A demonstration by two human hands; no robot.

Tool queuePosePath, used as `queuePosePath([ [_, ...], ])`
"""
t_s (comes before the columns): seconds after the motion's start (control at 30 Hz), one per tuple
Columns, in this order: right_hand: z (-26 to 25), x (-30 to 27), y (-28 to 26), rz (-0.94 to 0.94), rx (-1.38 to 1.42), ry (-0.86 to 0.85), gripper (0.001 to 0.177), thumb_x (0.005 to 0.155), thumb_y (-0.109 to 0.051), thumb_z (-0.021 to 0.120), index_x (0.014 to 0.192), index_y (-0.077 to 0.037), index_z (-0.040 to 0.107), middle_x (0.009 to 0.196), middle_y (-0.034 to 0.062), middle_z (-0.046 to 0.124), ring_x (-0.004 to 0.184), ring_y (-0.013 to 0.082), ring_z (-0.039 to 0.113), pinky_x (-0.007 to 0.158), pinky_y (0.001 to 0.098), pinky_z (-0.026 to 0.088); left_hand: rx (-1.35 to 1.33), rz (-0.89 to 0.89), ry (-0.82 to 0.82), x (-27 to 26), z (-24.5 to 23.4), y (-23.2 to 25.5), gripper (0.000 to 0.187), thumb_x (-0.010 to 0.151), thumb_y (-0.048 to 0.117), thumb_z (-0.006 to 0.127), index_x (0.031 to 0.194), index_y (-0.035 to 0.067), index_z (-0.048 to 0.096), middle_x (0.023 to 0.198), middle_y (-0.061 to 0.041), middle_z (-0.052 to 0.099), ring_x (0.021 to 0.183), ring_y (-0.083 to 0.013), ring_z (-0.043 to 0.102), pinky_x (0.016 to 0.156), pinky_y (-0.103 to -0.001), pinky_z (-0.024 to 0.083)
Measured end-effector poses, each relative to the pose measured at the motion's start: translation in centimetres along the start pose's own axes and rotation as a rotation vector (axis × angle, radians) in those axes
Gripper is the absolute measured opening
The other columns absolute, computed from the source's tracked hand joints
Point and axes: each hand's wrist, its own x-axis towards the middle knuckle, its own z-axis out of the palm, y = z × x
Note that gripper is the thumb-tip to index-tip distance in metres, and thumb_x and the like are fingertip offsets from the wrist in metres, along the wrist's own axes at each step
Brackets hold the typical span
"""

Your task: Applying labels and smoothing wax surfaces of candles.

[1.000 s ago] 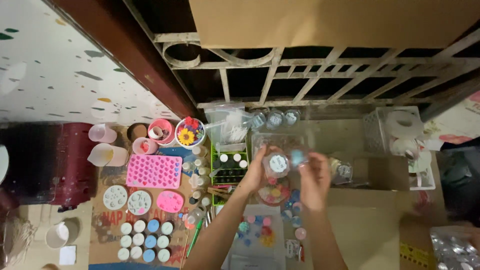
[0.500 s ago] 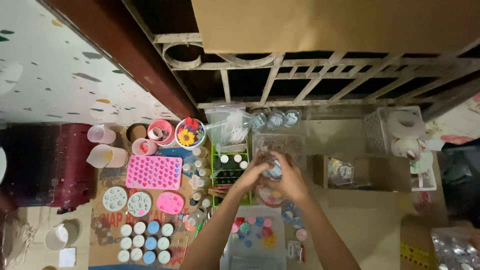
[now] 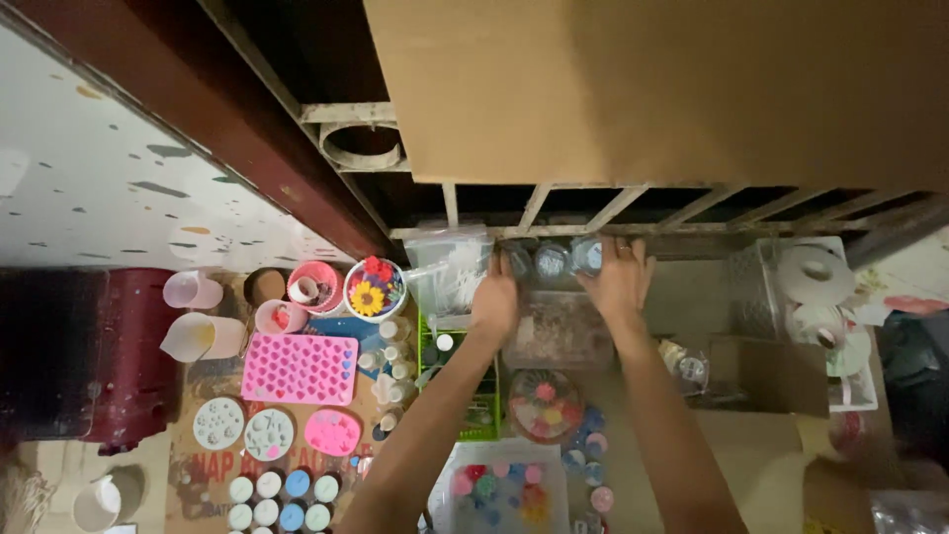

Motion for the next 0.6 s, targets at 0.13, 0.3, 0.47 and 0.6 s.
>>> queuePosePath([
  [0.13,1.2,0.7,0.3,-0.045,-0.099,-0.042,0.068,0.069,-0.049,0.085,0.128,-0.018,0.066,0.109,0.0036,0.074,0.115,0.0262,0.056,0.083,0.0445,0.043,0.044,-0.029,0.054,2.4,2.4,-0.8,0.079,0.09,0.014,0.067,0.155,-0.01,0.029,0.15,-0.035,0.041,0.098,-0.0443,0.074,0.075,-0.052,0.065],
  [0.3,-0.7,-0.2,-0.7,-0.083,-0.107,0.015,0.074,0.07,-0.053,0.086,0.133,-0.021,0.063,0.118,0.0023,0.07,0.112,0.0235,0.053,0.083,0.0434,0.041,0.19,-0.084,0.044,7.1,8.5,-3.5,0.076,0.094,0.01,0.066,0.159,-0.002,0.029,0.149,-0.029,0.046,0.093,-0.038,0.076,0.074,-0.049,0.065],
  [0.47,0.6,-1.2,0.0,-0.1,-0.028,0.112,0.089,0.062,-0.049,0.088,0.139,-0.014,0.061,0.131,0.0078,0.056,0.116,0.0329,0.049,0.09,0.0593,0.044,0.203,-0.086,0.108,2.4,0.5,0.1,0.049,0.094,0.003,0.052,0.142,0.001,0.057,0.113,-0.019,0.075,0.088,-0.0351,0.078,0.07,-0.045,0.064],
  [0.6,3.1,-1.5,1.2,-0.098,-0.04,0.148,0.083,0.07,-0.051,0.083,0.141,-0.017,0.056,0.121,0.0075,0.065,0.119,0.0329,0.053,0.095,0.0633,0.038,0.145,-0.089,0.096,-1.3,-4.7,2.3,0.026,0.089,0.011,0.064,0.11,0.005,0.078,0.102,-0.02,0.078,0.091,-0.0349,0.078,0.075,-0.044,0.064],
])
